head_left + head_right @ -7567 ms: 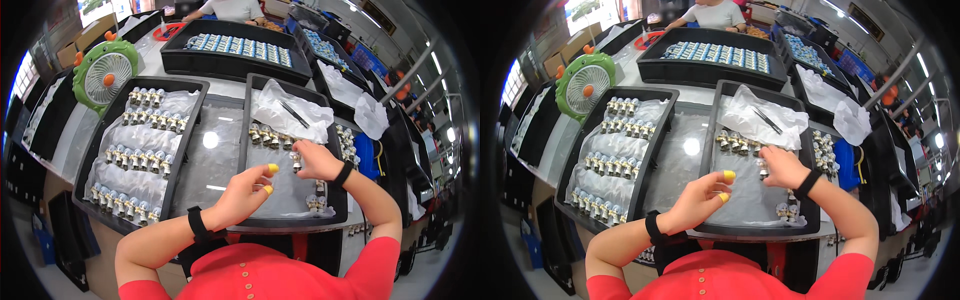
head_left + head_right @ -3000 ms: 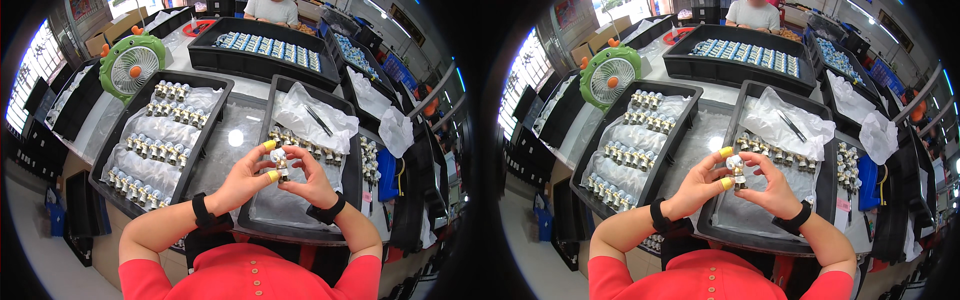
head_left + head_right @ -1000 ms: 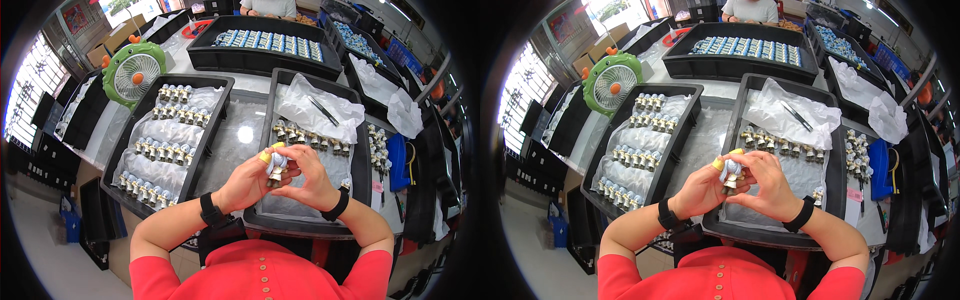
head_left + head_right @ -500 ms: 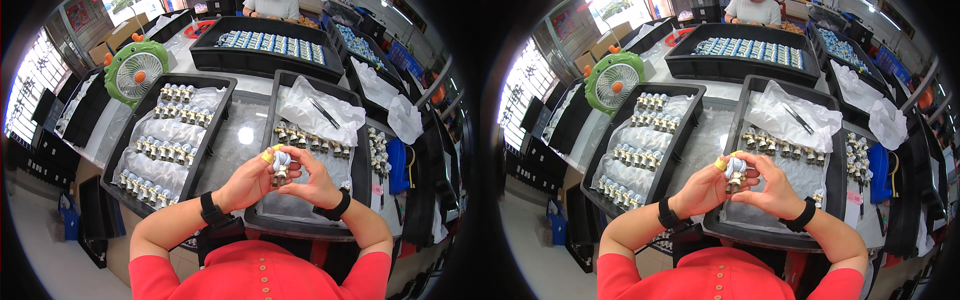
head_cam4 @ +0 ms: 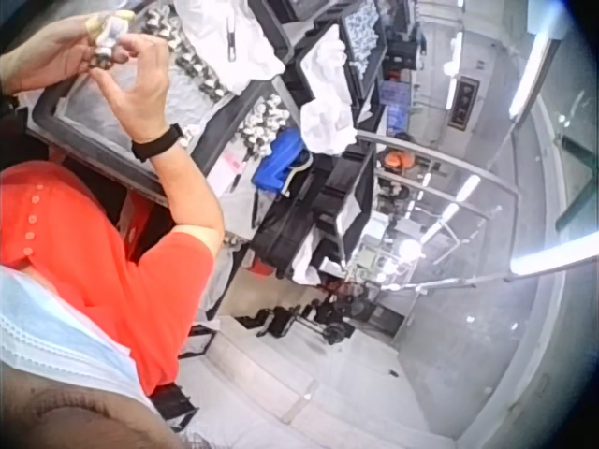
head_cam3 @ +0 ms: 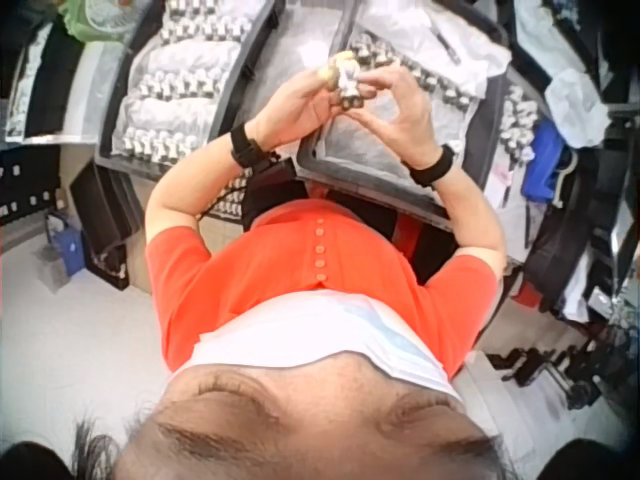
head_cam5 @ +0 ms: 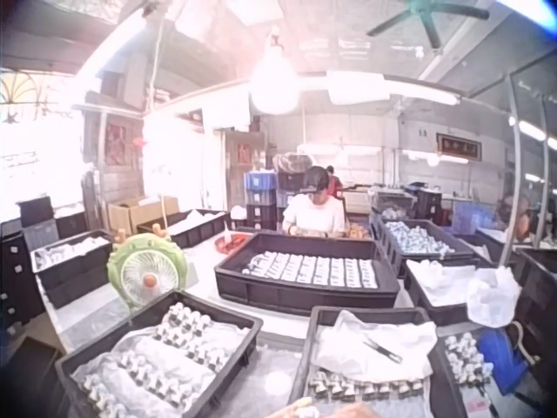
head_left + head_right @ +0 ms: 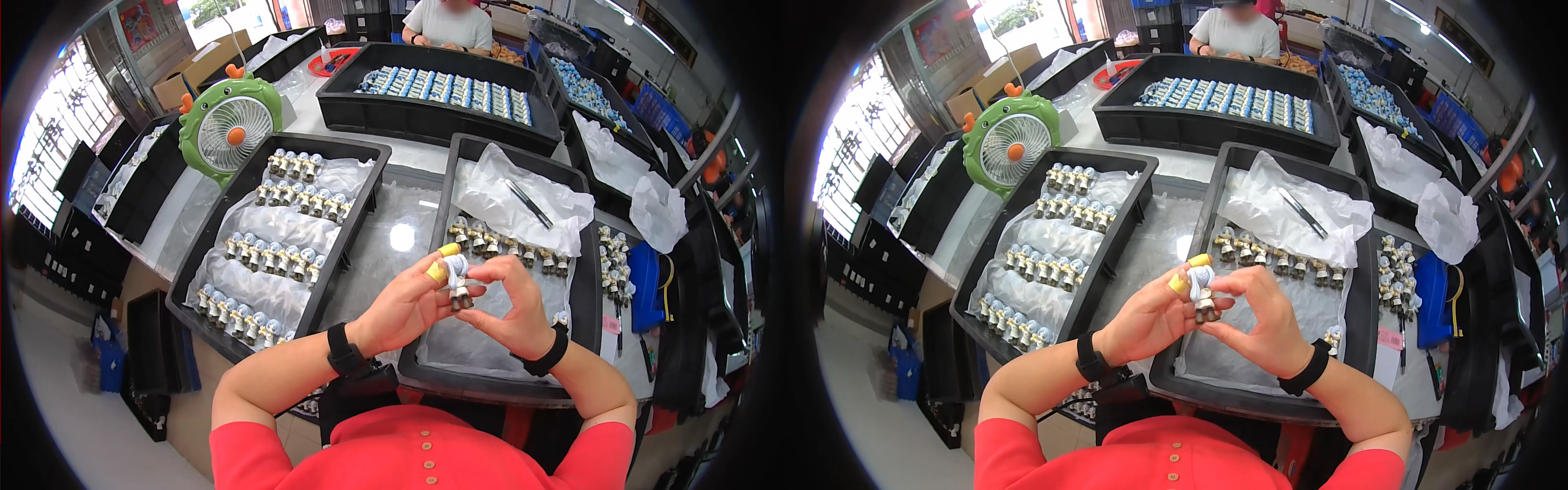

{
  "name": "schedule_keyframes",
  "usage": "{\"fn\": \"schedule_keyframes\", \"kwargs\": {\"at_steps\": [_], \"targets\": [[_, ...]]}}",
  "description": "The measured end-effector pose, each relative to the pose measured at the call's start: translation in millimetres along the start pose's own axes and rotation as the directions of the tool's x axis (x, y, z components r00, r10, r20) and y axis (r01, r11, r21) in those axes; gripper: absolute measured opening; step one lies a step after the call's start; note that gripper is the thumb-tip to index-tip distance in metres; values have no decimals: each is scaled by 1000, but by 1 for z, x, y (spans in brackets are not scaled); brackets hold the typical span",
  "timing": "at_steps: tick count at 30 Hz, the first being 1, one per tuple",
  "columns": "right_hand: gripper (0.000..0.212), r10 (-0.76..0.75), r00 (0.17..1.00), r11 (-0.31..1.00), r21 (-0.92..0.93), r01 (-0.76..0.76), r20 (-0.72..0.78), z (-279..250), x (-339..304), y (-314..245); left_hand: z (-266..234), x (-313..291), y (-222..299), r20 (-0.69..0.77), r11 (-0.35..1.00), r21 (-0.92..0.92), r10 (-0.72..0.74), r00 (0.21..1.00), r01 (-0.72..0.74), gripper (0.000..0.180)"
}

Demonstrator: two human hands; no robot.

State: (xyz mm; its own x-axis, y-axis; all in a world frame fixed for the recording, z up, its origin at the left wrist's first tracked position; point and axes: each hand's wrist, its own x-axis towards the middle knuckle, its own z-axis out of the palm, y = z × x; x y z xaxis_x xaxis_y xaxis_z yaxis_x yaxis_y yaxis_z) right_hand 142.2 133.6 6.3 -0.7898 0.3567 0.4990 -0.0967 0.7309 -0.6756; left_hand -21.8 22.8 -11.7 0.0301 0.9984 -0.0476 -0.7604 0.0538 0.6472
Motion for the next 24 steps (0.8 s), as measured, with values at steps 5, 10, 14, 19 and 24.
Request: {"fn": "schedule_keyframes", "kwargs": {"at_steps": [5, 10, 14, 19, 24], "targets": [[45, 10, 1000, 999, 42, -10, -14, 2, 2, -3, -3, -2, -2, 15, 942, 306, 140, 990, -138, 54], [32, 57, 996, 998, 20, -56, -68, 6, -1, -6, 5, -5, -3, 117, 903, 383, 163, 980, -196, 59], [23, 270, 963, 871, 429, -240, -12, 4, -5, -2, 9, -2, -2, 66, 791, 579, 196, 978, -197, 56], [28, 335, 940, 815, 483, -319, 57, 4, -4, 2, 12, -3, 13, -33, 776, 623, 150, 988, -97, 52], [30, 351, 936, 840, 447, -307, -16, -5, -5, 8, 13, 14, 104, -32, 530, 843, 219, 975, -91, 46]]}}
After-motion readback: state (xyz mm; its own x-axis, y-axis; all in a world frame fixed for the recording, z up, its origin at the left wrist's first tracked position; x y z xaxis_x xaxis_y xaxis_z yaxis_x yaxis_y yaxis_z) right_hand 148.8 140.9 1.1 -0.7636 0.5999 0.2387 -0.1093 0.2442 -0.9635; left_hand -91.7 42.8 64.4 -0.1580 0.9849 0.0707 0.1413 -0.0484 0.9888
